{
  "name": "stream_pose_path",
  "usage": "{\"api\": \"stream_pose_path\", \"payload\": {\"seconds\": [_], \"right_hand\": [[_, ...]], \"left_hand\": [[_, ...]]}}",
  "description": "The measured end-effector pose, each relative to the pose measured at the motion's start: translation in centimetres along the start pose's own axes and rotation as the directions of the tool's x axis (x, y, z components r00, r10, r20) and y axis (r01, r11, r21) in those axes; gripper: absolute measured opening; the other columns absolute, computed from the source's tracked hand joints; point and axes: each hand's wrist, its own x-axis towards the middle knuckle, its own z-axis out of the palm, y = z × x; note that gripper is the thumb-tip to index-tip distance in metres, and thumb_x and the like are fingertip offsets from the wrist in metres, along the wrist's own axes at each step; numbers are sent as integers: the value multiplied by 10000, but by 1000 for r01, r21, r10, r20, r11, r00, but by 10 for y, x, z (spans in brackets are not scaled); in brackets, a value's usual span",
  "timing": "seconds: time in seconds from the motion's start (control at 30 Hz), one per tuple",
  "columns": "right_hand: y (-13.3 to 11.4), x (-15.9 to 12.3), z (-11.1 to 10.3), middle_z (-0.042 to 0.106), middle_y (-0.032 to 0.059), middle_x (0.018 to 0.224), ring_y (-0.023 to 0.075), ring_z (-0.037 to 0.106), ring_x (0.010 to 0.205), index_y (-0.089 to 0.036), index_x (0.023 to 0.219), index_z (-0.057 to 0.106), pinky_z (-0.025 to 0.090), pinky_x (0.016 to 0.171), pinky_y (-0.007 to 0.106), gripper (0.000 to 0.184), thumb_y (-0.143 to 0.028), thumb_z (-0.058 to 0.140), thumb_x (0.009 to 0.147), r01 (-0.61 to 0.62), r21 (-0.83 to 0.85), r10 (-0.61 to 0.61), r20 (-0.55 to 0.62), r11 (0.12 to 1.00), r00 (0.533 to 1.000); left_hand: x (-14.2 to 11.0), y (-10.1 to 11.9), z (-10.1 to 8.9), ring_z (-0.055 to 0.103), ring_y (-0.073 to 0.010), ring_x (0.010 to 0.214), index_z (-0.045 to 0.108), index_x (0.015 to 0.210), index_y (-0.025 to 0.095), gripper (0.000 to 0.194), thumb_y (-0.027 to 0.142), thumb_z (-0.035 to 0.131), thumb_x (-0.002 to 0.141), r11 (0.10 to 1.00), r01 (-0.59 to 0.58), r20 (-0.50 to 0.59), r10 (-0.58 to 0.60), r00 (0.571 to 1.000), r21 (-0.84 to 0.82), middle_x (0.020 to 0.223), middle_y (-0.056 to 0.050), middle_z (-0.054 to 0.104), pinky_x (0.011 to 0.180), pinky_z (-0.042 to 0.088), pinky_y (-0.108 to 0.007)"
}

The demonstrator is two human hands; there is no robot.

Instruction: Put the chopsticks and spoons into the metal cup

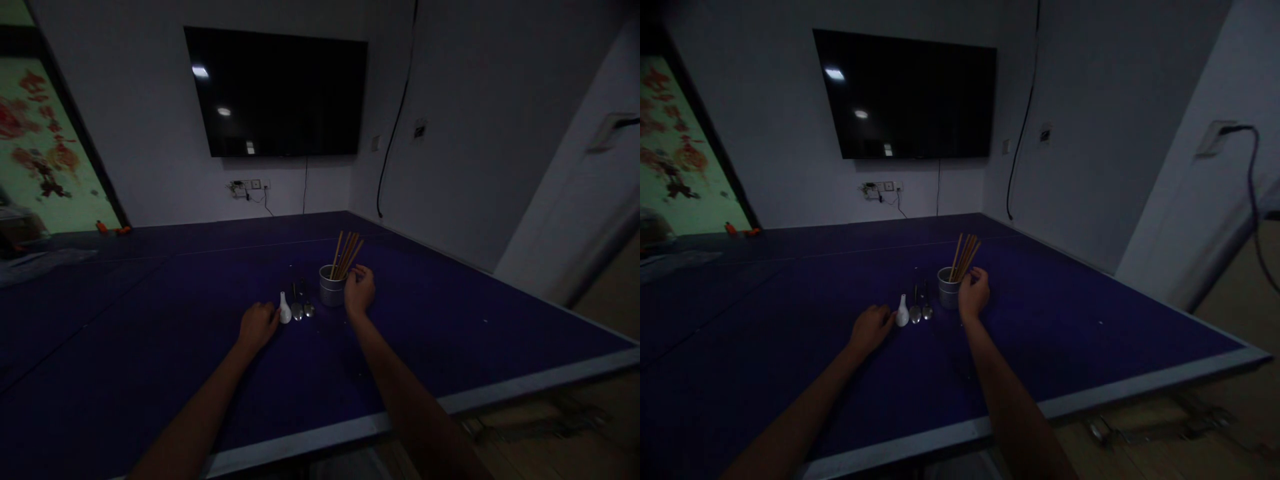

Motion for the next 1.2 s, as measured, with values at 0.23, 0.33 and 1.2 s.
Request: {"api": "stream_pose_path", "payload": {"seconds": [0.23, 0.33, 1.2], "right_hand": [[-3, -7, -1, 667, 97, 948, 220, 599, 811, -178, 988, 615, 401, 708, 311, 331, -325, 417, 767, -28, -50, 28, 0, 998, 1000], [-8, -8, -4, 636, 107, 971, 216, 579, 833, -172, 1007, 585, 396, 740, 320, 322, -298, 390, 784, 19, -42, -22, -73, 999, 997], [-27, -62, 8, 651, 48, 638, 131, 575, 572, -197, 615, 609, 299, 540, 242, 490, -389, 296, 940, 727, 83, -598, 636, 681, 487]], "left_hand": [[1, -3, 6, 556, -205, 919, 583, 966, 168, 312, 379, 367, 888, 994, -65, -67, 59, 996, -91, 953, -99, 627, 790, 416, -308], [1, -4, 11, 513, -219, 1039, 525, 1150, 168, 375, 389, 404, 872, 972, -197, -118, 182, 976, -128, 1130, -106, 592, 897, 393, -338], [1, -2, 15, 469, -256, 1163, 516, 1223, 224, 430, 426, 459, 847, 980, -165, 8, 167, 986, -108, 1261, -112, 541, 929, 370, -388]]}}
